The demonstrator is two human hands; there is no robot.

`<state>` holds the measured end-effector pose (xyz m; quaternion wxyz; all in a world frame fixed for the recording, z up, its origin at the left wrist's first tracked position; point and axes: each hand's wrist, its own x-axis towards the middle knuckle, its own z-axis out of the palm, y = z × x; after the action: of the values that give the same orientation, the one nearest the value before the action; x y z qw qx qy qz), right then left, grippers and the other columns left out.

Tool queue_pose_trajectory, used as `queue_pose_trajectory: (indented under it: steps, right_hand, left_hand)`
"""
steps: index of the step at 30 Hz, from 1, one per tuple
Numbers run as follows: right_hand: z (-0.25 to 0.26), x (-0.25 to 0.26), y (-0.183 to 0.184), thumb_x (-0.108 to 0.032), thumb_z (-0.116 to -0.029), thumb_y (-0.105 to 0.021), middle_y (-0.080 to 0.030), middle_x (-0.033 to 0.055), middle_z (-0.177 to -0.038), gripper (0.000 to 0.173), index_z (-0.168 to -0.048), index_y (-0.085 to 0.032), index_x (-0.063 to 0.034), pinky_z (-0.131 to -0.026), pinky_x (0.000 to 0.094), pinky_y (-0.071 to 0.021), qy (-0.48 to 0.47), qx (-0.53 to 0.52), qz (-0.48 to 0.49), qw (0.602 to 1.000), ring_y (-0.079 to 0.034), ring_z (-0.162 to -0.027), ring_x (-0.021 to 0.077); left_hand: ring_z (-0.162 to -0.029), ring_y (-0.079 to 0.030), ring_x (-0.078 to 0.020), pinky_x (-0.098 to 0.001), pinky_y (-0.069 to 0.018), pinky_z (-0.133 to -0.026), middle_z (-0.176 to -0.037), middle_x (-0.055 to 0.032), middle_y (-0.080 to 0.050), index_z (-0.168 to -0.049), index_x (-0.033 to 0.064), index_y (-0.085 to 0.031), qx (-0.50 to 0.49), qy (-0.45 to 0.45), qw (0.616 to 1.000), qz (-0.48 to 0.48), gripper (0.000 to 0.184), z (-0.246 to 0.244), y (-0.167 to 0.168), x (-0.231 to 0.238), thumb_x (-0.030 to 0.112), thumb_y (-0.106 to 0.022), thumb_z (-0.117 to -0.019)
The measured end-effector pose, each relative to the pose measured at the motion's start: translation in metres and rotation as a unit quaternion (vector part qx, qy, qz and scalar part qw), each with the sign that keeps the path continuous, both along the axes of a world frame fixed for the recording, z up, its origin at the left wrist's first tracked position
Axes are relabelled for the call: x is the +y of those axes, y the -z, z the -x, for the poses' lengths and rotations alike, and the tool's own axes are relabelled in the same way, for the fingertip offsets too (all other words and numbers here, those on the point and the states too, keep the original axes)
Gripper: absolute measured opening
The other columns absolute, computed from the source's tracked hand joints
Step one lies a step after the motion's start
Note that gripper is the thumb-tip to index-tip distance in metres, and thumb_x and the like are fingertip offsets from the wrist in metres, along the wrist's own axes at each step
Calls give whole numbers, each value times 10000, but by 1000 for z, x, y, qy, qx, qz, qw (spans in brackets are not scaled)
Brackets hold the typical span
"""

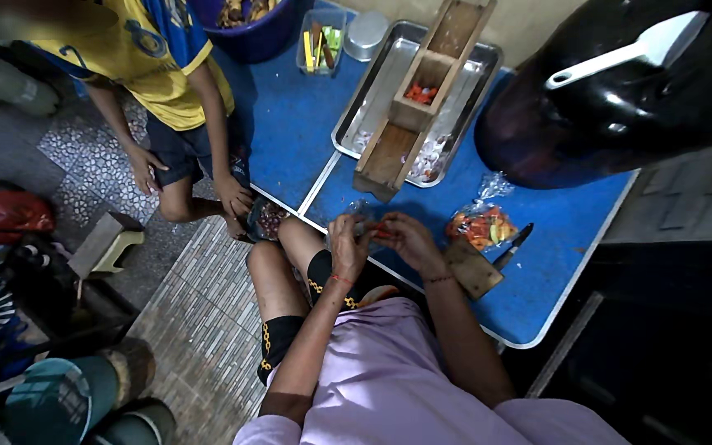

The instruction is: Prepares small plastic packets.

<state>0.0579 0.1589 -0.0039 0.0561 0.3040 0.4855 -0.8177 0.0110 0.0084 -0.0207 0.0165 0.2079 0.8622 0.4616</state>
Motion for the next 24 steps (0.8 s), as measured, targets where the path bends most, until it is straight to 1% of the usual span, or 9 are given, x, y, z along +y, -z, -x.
queue_pose_trajectory:
  steps: [1,6,10,14,18,20,21,22,24]
  right_hand:
    - [0,0,1,-77,-1086,-396,-721,99,-1004,195,-1162,-564,-16,-825,363,-627,6,-1,6,1000,-737,-860,189]
    - [0,-1,-1,-91,-1097,-369,-696,78,-947,205,-1154,-553,-19,-794,368,-631,32,-15,22,999,-726,-808,179]
    - [0,0,0,-99,-1096,-373,-692,90,-951,207,-1160,-554,-19,-773,369,-635,32,-21,27,999,-725,-779,186]
    - [-1,-2,0,-99,-1096,-359,-698,95,-976,224,-1198,-539,-13,-783,371,-629,18,-20,24,999,-725,-800,189]
    - [0,-3,4,-91,-1089,-367,-686,99,-942,208,-1180,-538,-15,-799,388,-630,30,-20,38,999,-725,-802,202]
    - [0,-3,3,-92,-1096,-344,-702,114,-986,219,-1200,-518,-10,-827,394,-628,39,-10,36,999,-737,-845,213]
    - [-1,-2,4,-93,-1099,-331,-720,130,-1041,224,-1200,-514,-12,-850,393,-625,44,2,29,999,-748,-892,223]
    - [-1,-2,4,-93,-1098,-328,-725,127,-1074,222,-1188,-518,-20,-865,385,-624,49,15,13,999,-750,-921,219]
    - [-4,2,2,-110,-1096,-337,-716,115,-1136,225,-1206,-521,-41,-870,363,-623,38,22,-34,998,-749,-952,202]
  left_hand:
    - [-1088,-614,-342,-491,-491,-966,-1146,-156,-681,-1108,38,-719,12,0,1000,-7,268,0,0,0,116,-800,-864]
    - [-1069,-615,-331,-467,-506,-947,-1119,-155,-679,-977,65,-789,45,41,998,-9,121,-2,-1,0,87,-791,-859]
    - [-1064,-622,-327,-469,-511,-955,-1124,-154,-678,-995,70,-787,40,61,997,19,127,0,3,-1,74,-768,-869]
    - [-1055,-627,-347,-486,-512,-949,-1117,-174,-677,-1018,40,-779,22,64,997,41,160,2,1,-2,69,-773,-861]
    - [-1077,-634,-357,-482,-517,-962,-1119,-186,-685,-1029,13,-766,-4,55,998,42,150,2,4,-1,62,-754,-888]
    - [-1077,-646,-357,-485,-521,-972,-1126,-203,-687,-1028,-14,-754,-35,42,998,20,135,1,6,-1,55,-726,-915]
    - [-1062,-659,-332,-471,-533,-965,-1126,-197,-688,-1024,-21,-739,-64,31,997,6,128,2,4,-3,68,-711,-936]
    - [-1004,-680,-288,-443,-559,-922,-1105,-180,-693,-1027,-21,-727,-97,16,995,-8,132,2,0,-4,85,-697,-955]
    - [-833,-656,-211,-392,-552,-785,-1007,-147,-696,-1068,-21,-708,-175,-16,983,-51,147,3,-10,-7,90,-655,-987]
